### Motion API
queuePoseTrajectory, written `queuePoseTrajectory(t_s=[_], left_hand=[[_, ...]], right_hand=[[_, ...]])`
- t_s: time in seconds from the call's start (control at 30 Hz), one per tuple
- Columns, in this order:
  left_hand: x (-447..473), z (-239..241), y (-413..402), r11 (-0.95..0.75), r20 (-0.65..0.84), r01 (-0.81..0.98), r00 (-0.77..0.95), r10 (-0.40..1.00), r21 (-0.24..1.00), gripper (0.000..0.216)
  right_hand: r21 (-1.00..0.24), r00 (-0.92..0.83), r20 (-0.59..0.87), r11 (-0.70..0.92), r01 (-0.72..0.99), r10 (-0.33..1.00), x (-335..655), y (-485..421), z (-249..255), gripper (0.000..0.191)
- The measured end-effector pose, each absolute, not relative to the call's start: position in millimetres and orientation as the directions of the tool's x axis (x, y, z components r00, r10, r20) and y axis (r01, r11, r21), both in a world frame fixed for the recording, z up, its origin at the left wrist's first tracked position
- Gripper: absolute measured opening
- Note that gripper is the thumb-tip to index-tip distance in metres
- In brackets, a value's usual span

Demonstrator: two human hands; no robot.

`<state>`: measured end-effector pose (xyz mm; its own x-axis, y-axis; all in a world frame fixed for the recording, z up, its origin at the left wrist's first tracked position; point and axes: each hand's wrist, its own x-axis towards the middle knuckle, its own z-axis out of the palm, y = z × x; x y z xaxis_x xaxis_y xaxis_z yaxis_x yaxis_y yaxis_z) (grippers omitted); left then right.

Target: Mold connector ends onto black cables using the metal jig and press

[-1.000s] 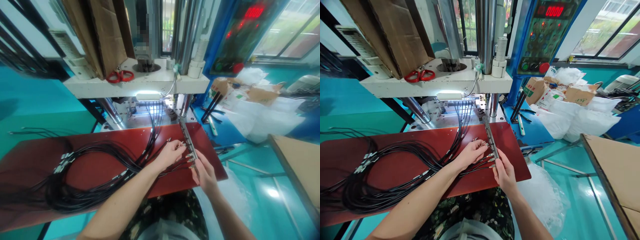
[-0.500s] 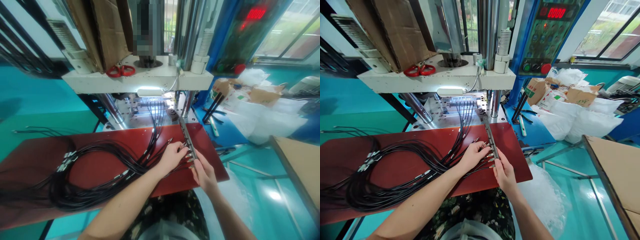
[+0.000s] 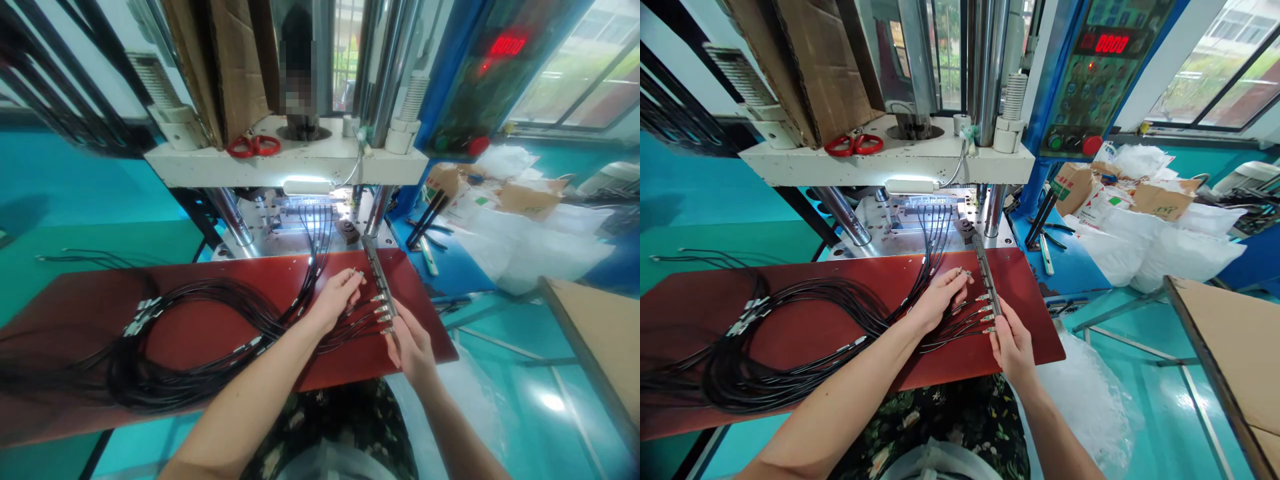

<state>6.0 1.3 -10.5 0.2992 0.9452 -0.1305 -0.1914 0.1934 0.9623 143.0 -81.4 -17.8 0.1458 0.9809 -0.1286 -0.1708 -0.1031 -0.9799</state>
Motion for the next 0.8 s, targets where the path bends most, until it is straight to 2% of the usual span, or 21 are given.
queuePoseTrajectory(t_s=[0.17, 0.33, 0.6, 0.7, 0.8], left_hand=[[7.3, -3.0, -0.5, 0.261, -0.227, -0.051, 0.355, 0.907, 0.964, 0.029], [7.2, 1.9, 1.9, 0.357, -0.317, -0.049, 0.360, 0.877, 0.933, 0.025], [1.5, -5.9, -0.9, 0.210, -0.182, -0.075, 0.278, 0.943, 0.975, 0.029], [0.0, -4.3, -1.1, 0.233, -0.195, -0.075, 0.335, 0.922, 0.970, 0.028], [-4.2, -2.1, 3.4, 0.270, -0.198, -0.181, 0.336, 0.921, 0.946, 0.025]], right_hand=[[-0.978, 0.151, -0.164, -0.141, -0.154, 0.975, 150.2, -79.4, -25.7, 0.049], [-0.970, 0.123, -0.207, -0.187, -0.155, 0.971, 156.8, -76.5, -34.2, 0.050], [-0.981, 0.023, -0.195, -0.194, -0.027, 0.981, 154.8, -76.3, -28.5, 0.054], [-0.972, 0.107, -0.220, -0.208, -0.109, 0.970, 150.6, -77.9, -22.9, 0.050], [-0.958, 0.194, -0.246, -0.208, -0.199, 0.949, 147.5, -79.4, -17.8, 0.046]])
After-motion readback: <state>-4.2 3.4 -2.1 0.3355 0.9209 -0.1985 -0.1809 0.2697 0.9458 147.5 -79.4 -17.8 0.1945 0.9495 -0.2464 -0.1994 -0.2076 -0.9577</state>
